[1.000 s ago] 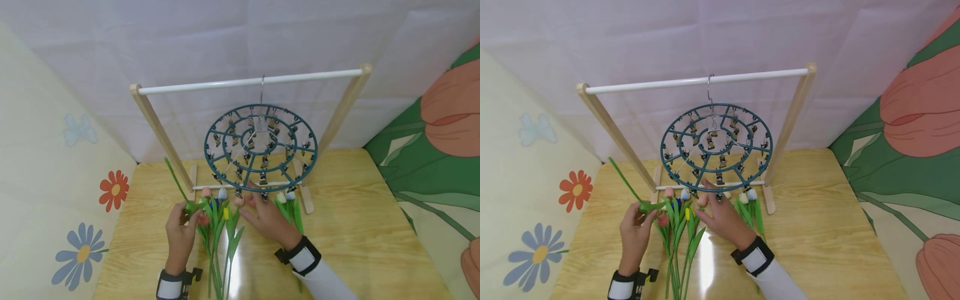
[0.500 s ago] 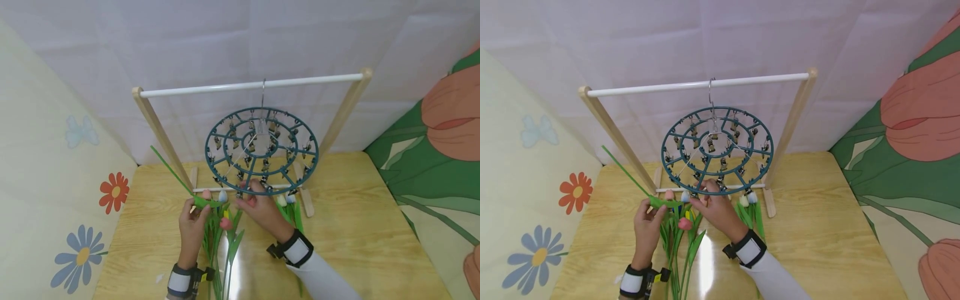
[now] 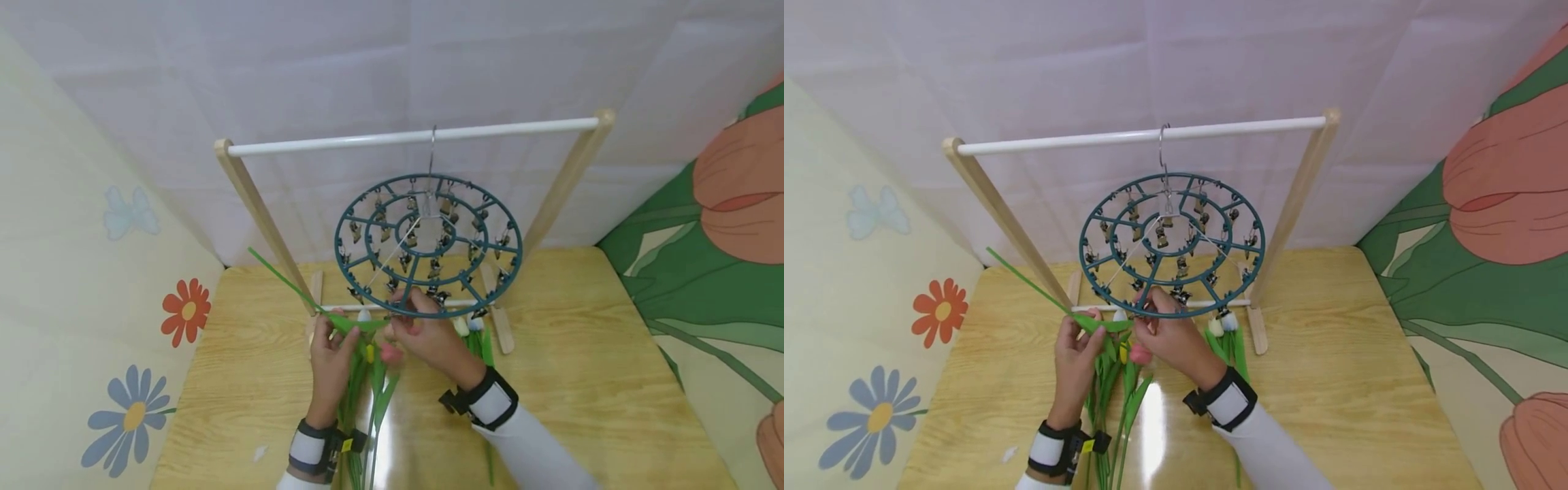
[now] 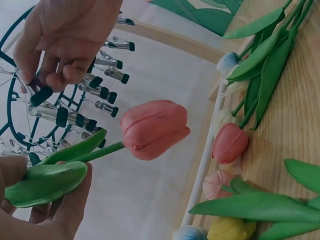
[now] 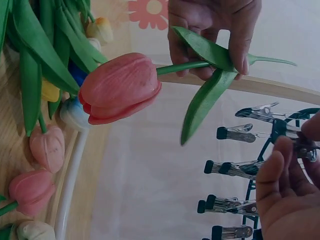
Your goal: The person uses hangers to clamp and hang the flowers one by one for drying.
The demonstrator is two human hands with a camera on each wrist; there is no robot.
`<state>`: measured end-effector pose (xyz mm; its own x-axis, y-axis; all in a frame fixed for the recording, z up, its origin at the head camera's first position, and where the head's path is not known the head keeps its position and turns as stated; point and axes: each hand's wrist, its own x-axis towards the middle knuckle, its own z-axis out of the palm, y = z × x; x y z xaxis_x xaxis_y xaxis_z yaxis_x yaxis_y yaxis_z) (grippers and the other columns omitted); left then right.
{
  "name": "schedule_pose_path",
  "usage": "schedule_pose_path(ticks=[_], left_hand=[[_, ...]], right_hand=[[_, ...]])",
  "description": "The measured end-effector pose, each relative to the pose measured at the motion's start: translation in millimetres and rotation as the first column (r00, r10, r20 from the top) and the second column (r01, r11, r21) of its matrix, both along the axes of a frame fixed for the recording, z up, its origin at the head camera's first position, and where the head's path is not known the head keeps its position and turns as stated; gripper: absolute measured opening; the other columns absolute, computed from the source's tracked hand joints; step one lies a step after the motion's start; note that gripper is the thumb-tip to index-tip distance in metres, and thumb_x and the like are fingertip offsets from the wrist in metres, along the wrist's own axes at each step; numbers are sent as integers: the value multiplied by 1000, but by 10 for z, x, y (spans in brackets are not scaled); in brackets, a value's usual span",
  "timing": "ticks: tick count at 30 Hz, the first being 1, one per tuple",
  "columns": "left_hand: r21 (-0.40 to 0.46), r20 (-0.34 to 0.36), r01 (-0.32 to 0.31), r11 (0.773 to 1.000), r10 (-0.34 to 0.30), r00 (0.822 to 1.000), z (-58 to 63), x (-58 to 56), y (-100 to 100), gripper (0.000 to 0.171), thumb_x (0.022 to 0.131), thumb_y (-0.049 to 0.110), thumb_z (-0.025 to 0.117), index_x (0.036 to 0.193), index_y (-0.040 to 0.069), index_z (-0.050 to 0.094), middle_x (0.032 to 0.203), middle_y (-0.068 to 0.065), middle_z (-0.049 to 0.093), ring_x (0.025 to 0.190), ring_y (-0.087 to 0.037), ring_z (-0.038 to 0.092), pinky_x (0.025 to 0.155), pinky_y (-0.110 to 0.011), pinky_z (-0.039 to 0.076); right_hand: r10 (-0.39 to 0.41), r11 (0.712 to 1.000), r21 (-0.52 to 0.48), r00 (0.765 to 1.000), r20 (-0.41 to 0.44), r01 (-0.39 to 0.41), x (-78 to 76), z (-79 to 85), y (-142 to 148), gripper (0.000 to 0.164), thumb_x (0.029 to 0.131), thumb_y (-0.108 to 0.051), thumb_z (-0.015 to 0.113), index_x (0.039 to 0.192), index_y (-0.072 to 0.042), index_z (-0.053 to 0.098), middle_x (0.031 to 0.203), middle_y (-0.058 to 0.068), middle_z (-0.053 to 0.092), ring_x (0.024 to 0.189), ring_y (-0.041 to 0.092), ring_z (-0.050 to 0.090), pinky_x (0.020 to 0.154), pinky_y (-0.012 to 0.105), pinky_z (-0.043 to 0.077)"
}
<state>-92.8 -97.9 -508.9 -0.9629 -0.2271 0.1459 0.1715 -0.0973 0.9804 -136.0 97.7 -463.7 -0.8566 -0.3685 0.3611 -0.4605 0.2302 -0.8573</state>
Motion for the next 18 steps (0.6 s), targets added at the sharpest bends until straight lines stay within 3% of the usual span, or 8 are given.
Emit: schedule_pose_path(ticks=[6, 11, 13, 18], left_hand=[[-12, 30, -14, 1000, 14, 999, 35, -6, 17, 22, 107, 7, 53, 126, -3, 55, 117, -10, 61, 95, -17, 73, 74, -27, 65], [1, 58, -14, 1000, 13, 998, 37, -15, 47, 23, 103, 4, 59, 124, -4, 61, 117, -13, 65, 87, -16, 74, 68, -25, 64], [-2, 57, -4, 1000, 4, 998, 24, -14, 70, 23, 101, 3, 62, 121, -7, 63, 117, -20, 65, 84, -15, 74, 65, -25, 64], [-21, 63, 15, 1000, -14, 998, -27, 8, 145, 21, 99, 5, 66, 117, -6, 67, 121, -26, 65, 89, -15, 75, 69, -28, 65]], right_hand=[[12, 999, -42, 998, 55, -9, 16, 32, -1, 31, 87, 7, 74, 112, -6, 61, 95, 7, 67, 83, 13, 64, 73, 26, 61], [24, 997, -72, 998, 58, -20, 12, 33, -2, 28, 88, 2, 77, 110, -7, 64, 89, 5, 66, 74, 11, 61, 63, 23, 58], [18, 997, -75, 999, 46, -14, 8, 28, -8, 26, 89, 0, 77, 110, -7, 65, 92, 6, 66, 75, 11, 61, 63, 23, 58], [-10, 995, -96, 1000, -3, 9, -1, 3, -25, 22, 89, -2, 77, 108, -7, 67, 106, 8, 69, 94, 14, 67, 83, 27, 62]])
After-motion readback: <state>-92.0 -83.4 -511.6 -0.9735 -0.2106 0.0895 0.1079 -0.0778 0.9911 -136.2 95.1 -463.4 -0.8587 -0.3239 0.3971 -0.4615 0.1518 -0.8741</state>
